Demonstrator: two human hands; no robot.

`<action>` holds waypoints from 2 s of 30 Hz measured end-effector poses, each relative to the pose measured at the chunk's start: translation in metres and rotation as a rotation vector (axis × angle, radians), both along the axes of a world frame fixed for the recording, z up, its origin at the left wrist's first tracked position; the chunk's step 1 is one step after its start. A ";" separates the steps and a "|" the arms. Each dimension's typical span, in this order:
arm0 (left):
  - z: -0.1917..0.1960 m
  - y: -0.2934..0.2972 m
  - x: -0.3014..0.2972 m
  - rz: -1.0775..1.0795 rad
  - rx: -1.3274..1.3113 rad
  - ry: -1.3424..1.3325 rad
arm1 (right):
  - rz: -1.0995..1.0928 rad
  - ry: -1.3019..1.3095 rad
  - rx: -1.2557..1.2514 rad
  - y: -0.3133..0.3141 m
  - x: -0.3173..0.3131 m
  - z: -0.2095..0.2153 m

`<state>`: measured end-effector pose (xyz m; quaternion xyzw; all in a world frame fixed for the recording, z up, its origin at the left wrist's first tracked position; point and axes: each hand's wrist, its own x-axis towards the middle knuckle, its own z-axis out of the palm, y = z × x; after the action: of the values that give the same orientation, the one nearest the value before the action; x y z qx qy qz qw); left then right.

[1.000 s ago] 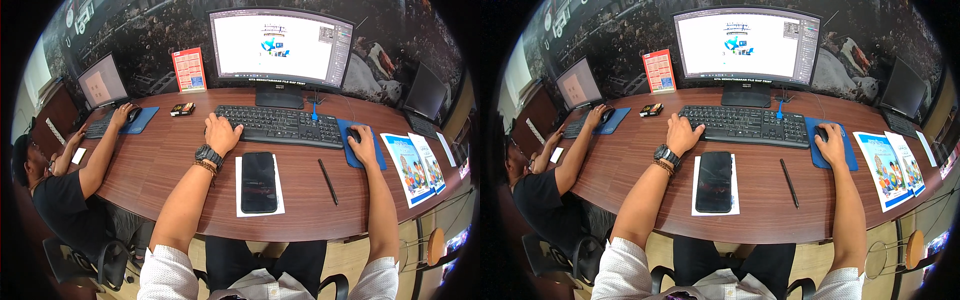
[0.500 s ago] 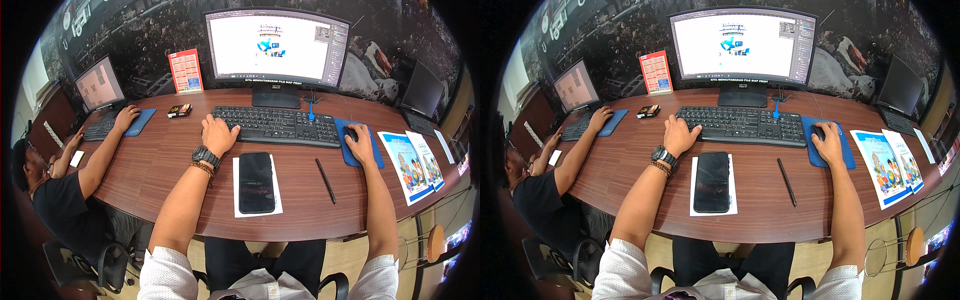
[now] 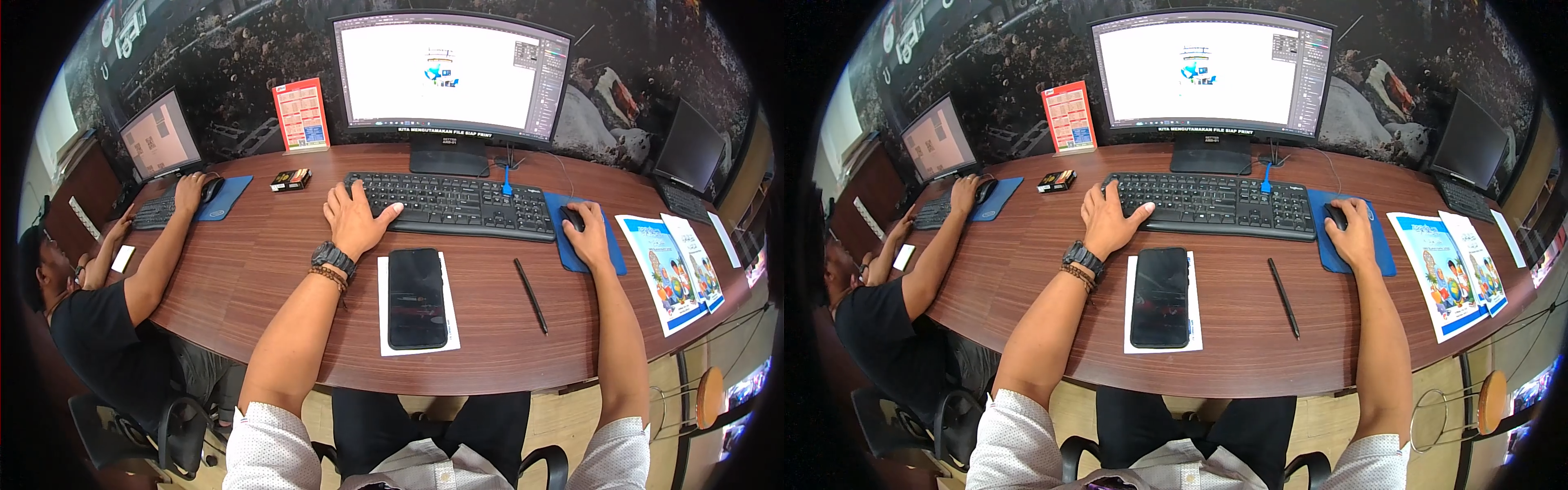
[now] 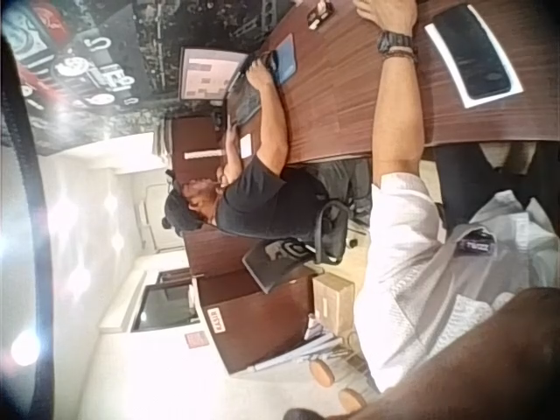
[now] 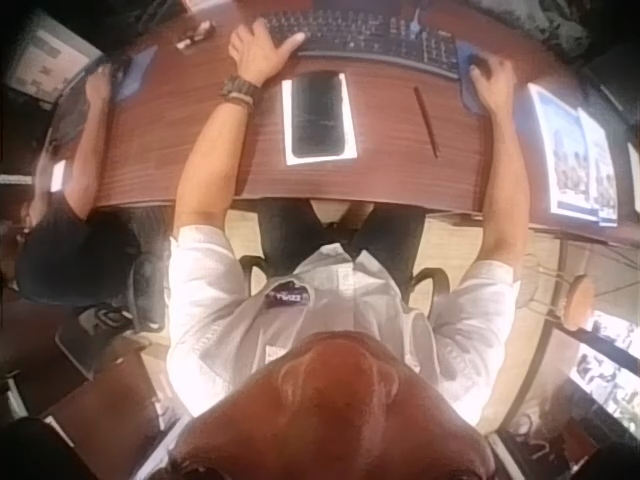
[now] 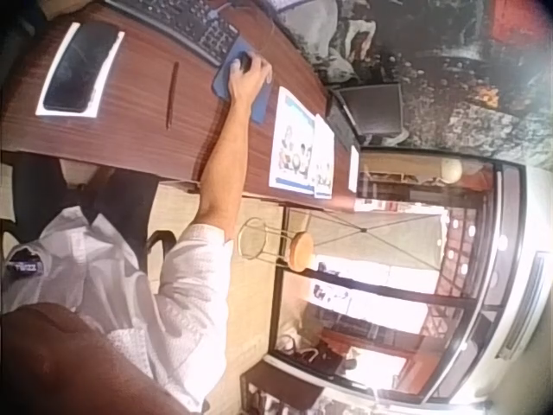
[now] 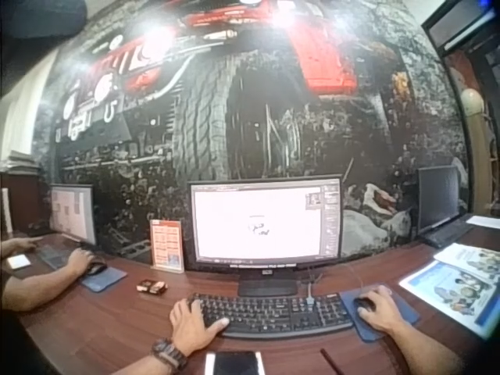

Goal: Designing a poster/flyer using computer software.

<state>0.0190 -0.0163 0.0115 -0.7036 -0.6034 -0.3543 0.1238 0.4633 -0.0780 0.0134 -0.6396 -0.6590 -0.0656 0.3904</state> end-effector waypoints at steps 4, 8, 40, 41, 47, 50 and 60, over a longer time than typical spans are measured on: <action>-0.002 0.005 -0.008 -0.010 -0.221 -0.071 | -0.011 0.001 -0.001 0.001 -0.002 0.001; -0.003 0.007 -0.011 -0.007 -0.259 -0.099 | -0.001 0.022 -0.019 0.001 -0.005 0.003; 0.001 0.002 -0.009 -0.097 -0.236 -0.059 | 0.059 0.030 0.016 0.001 -0.004 0.003; 0.001 0.002 -0.008 -0.098 -0.236 -0.059 | 0.056 0.029 0.016 0.001 -0.003 0.003; 0.001 0.002 -0.008 -0.102 -0.266 -0.063 | 0.051 0.022 0.018 0.002 -0.001 0.002; 0.000 0.003 -0.009 -0.100 -0.267 -0.061 | 0.045 0.028 0.009 0.001 -0.002 0.003; 0.000 0.003 -0.009 -0.104 -0.289 -0.056 | 0.040 0.029 0.008 0.000 -0.003 0.003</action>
<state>0.0103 -0.0132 0.0114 -0.7342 -0.6141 -0.2892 -0.0141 0.4605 -0.0780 0.0166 -0.6258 -0.6656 -0.0512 0.4034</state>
